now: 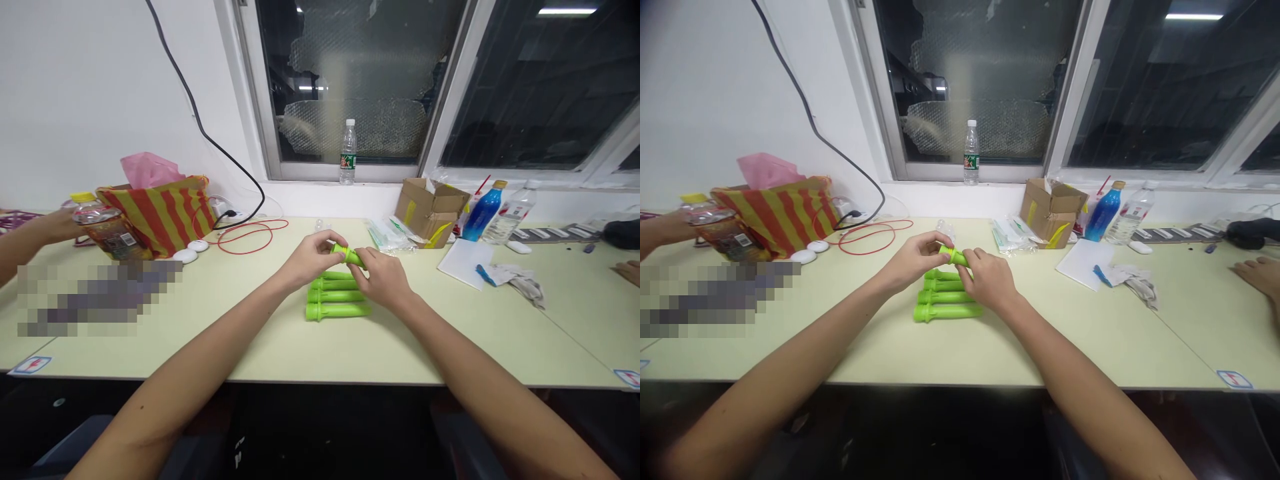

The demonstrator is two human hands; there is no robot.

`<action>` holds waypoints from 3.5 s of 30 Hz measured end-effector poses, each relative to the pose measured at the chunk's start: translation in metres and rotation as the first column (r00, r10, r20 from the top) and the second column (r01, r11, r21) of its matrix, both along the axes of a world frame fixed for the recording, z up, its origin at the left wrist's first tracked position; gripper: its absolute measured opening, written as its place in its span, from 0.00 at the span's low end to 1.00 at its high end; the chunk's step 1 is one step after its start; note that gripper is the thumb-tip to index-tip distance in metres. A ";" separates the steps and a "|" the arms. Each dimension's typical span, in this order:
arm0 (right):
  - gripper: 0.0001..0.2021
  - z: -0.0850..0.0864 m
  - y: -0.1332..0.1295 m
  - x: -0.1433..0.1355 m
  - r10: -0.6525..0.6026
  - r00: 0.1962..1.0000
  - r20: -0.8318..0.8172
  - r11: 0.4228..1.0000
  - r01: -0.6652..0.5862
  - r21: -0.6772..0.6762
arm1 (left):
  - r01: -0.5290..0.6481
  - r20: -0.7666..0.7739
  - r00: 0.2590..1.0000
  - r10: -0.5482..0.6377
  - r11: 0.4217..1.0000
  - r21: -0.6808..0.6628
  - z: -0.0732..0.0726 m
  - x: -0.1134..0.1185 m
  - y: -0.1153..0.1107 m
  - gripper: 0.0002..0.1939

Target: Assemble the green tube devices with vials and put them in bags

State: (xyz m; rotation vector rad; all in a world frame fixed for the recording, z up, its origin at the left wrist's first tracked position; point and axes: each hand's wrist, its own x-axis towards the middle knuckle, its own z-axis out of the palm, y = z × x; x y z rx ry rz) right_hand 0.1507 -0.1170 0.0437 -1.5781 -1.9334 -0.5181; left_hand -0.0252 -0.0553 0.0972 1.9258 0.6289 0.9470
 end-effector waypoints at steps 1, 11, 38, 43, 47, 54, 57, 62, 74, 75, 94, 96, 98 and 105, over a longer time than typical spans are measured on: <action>0.11 0.000 0.000 0.000 0.003 1.000 -0.006 1.000 -0.003 0.007 | 0.003 -0.001 1.000 -0.003 1.000 0.000 0.001 0.000 0.000 0.12; 0.11 0.000 0.004 -0.005 -0.038 0.999 0.019 0.995 0.036 0.097 | -0.054 0.033 0.998 0.056 0.997 -0.061 -0.002 0.000 0.003 0.10; 0.19 -0.003 0.005 -0.001 0.138 0.983 -0.121 0.988 -0.127 0.090 | -0.087 -0.011 0.996 0.087 0.996 0.016 -0.009 0.002 -0.004 0.13; 0.11 0.002 0.005 0.001 0.273 0.899 -0.342 0.961 -0.274 0.047 | 0.080 -0.022 0.997 -0.080 0.997 -0.007 -0.005 -0.002 0.002 0.18; 0.14 0.007 0.004 0.008 0.389 0.722 -0.572 0.855 -0.514 -0.066 | 0.192 0.015 0.981 -0.191 0.980 -0.058 -0.006 -0.004 0.007 0.18; 0.19 0.009 0.004 0.019 0.139 0.070 -0.988 0.463 -0.887 0.003 | 0.302 0.091 0.952 -0.292 0.944 -0.133 -0.008 -0.004 0.012 0.19; 0.16 0.011 0.003 0.015 0.045 -0.042 -0.998 0.444 -0.894 0.057 | 0.277 0.156 0.953 -0.258 0.954 -0.112 -0.010 -0.003 0.011 0.18; 0.15 0.009 0.003 0.012 -0.143 -0.124 -0.982 0.305 -0.949 0.076 | 0.336 0.169 0.934 -0.314 0.935 -0.118 -0.012 -0.003 0.010 0.17; 0.11 0.003 0.008 0.023 -0.228 -0.238 -0.944 0.148 -0.967 0.208 | -0.215 0.123 0.977 0.177 0.762 0.611 -0.013 -0.021 0.039 0.08; 0.12 0.001 0.010 0.026 -0.230 -0.226 -0.947 0.167 -0.967 0.191 | -0.271 0.134 0.959 0.248 0.680 0.681 -0.014 -0.028 0.048 0.08; 0.26 -0.006 0.021 0.027 0.143 0.497 -0.856 0.895 -0.433 -0.102 | 0.017 -0.667 0.728 0.159 0.968 0.250 -0.026 -0.082 0.091 0.17; 0.22 -0.008 0.021 0.029 0.147 0.734 -0.663 0.962 -0.263 -0.078 | 0.041 -0.660 0.735 0.155 0.961 0.272 -0.022 -0.079 0.086 0.12; 0.20 -0.009 0.019 0.030 0.135 0.829 -0.543 0.975 -0.207 -0.074 | 0.015 -0.559 0.807 0.188 0.941 0.337 -0.019 -0.075 0.081 0.09; 0.15 -0.010 0.017 0.025 0.119 0.942 -0.313 0.975 -0.171 -0.143 | -0.173 0.241 0.961 0.132 0.972 0.159 -0.032 -0.029 0.039 0.10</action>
